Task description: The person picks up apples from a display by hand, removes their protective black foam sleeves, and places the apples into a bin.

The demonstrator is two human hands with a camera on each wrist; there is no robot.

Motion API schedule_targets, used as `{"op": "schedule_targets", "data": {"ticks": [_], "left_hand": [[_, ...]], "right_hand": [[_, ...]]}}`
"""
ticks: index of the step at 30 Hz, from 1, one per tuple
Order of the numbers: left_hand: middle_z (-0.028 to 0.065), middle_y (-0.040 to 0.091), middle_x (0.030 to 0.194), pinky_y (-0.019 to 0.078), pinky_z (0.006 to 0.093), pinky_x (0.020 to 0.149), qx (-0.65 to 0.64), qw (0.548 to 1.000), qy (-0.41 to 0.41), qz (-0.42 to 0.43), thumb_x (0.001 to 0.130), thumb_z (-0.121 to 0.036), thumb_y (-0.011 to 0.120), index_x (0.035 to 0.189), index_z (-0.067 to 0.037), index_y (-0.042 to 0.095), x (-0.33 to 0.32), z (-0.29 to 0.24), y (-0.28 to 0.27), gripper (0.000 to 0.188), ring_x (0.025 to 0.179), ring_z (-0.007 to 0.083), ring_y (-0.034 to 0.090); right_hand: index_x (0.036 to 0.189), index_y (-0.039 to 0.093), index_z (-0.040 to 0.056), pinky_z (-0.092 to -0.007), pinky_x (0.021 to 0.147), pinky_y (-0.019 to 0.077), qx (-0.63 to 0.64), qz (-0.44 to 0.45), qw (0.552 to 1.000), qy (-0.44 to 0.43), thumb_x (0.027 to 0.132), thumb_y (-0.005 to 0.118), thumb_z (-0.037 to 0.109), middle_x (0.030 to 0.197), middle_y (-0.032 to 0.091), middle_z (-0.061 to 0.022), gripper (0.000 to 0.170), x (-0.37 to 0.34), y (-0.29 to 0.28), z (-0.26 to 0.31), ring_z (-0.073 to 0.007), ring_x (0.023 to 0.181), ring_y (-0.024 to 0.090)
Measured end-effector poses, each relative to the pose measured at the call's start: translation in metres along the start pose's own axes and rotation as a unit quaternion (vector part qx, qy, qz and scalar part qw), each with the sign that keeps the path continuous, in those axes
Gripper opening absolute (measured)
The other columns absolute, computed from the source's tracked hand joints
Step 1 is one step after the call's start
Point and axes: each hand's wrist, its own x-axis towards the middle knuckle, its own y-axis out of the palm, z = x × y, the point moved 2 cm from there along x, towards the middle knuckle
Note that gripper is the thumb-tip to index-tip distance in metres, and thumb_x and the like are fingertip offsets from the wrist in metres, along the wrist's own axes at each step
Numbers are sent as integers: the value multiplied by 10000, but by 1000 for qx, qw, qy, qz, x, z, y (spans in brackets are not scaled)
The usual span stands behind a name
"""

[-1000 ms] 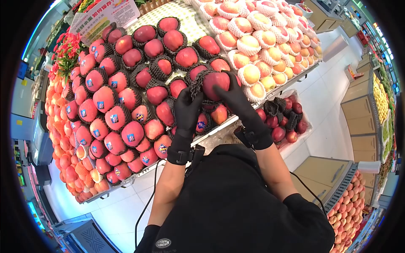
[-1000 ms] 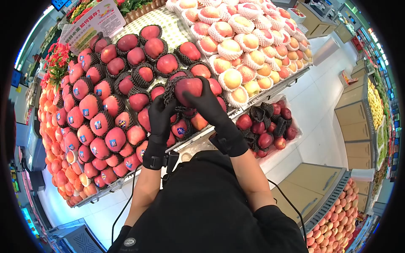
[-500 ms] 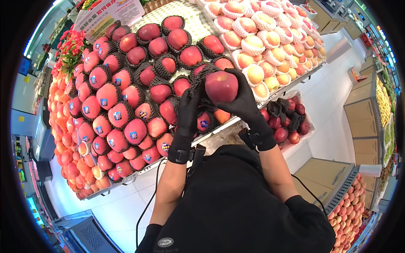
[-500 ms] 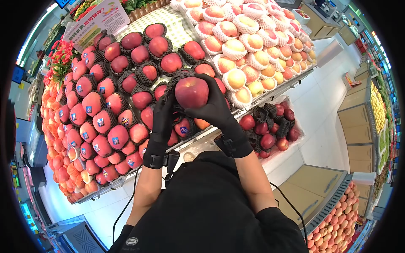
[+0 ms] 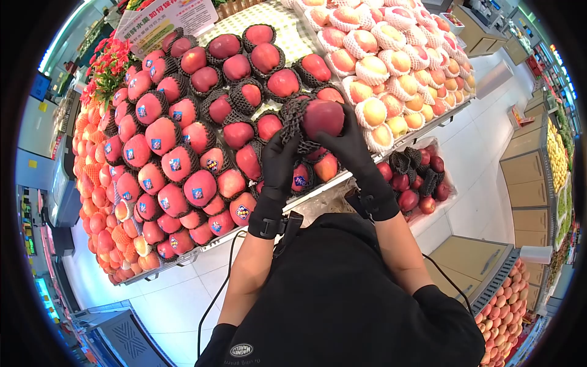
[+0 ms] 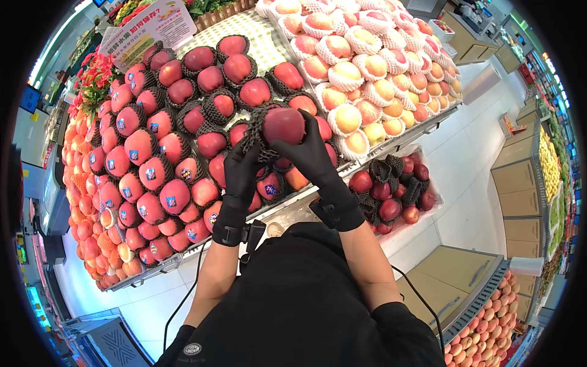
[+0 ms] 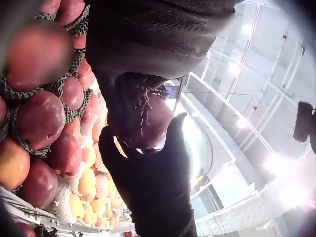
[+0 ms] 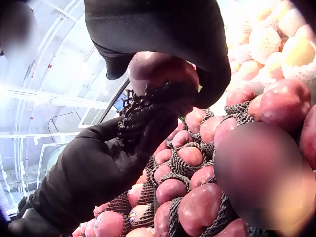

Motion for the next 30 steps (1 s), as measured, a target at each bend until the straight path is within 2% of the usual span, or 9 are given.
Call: {"op": "schedule_targets", "data": {"ticks": [6, 8, 11, 12, 13, 15, 18, 25, 30], "left_hand": [[85, 649, 1095, 522, 310, 846, 31, 999, 20, -16, 932, -110, 566, 1193, 20, 578, -7, -3, -10, 292, 943, 171, 631], [94, 644, 1107, 515, 305, 864, -50, 998, -1, -47, 934, -106, 556, 1194, 26, 575, -5, 0, -23, 292, 965, 177, 628], [109, 632, 1132, 520, 309, 864, -54, 995, 25, -74, 937, -113, 548, 1200, 32, 568, -3, -2, -42, 301, 990, 188, 624], [113, 625, 1145, 524, 315, 863, -52, 995, 19, -78, 939, -119, 547, 1209, 33, 561, -2, -4, -48, 310, 999, 199, 623], [145, 613, 1154, 509, 345, 885, 153, 980, 97, -78, 868, -60, 574, 1194, 20, 579, -4, -10, -52, 336, 1025, 251, 608], [210, 587, 1172, 480, 405, 929, 531, 811, 237, -73, 725, 58, 628, 1166, -6, 615, -10, -18, -55, 445, 1076, 357, 579], [201, 590, 1170, 481, 400, 925, 599, 751, 261, -88, 726, 51, 640, 1162, -4, 617, -11, -17, -65, 440, 1075, 347, 582], [55, 642, 1061, 503, 264, 668, 201, 966, 136, -91, 927, -164, 587, 1183, -17, 587, -10, -13, -70, 295, 870, 140, 622], [37, 647, 1024, 487, 250, 646, -15, 996, 27, -79, 928, -164, 587, 1152, -28, 606, -6, -15, -79, 263, 832, 113, 612]], "right_hand": [[1329, 405, 17, -352, 937, 484, 145, 60, 986, 59, 817, 714, 173, 1245, 531, -131, 618, 7, -7, -1, -205, 1123, 545], [1228, 478, 7, -338, 903, 494, -33, 52, 998, -28, 769, 757, 120, 1176, 571, -115, 549, 1, -11, -16, -198, 1061, 573], [1148, 530, -3, -345, 828, 517, 174, 14, 984, 30, 652, 859, 176, 1084, 623, -106, 621, -8, -6, 12, -189, 976, 610], [1143, 531, -2, -347, 816, 518, 2, -24, 1000, -13, 623, 877, 194, 1070, 628, -104, 655, -9, -6, 27, -190, 963, 614], [1139, 532, -2, -349, 804, 520, -169, -63, 982, -56, 594, 896, 213, 1056, 634, -101, 689, -9, -5, 35, -190, 950, 617], [1238, 477, 10, -388, 877, 498, -175, -56, 983, -29, 562, 905, 293, 1114, 612, -134, 848, -10, -7, 36, -246, 1026, 607], [1230, 490, 18, -387, 858, 509, -212, -66, 973, -61, 571, 901, 294, 1067, 637, -124, 824, -13, -4, 45, -249, 995, 627], [1215, 536, 28, -365, 862, 512, -353, -25, 930, -100, 597, 884, 280, 1073, 657, -122, 753, -16, 10, 42, -249, 1007, 639], [1197, 584, 39, -351, 890, 502, -309, 22, 936, -167, 714, 801, 197, 1125, 647, -130, 553, -26, 22, 44, -245, 1042, 632]]}}
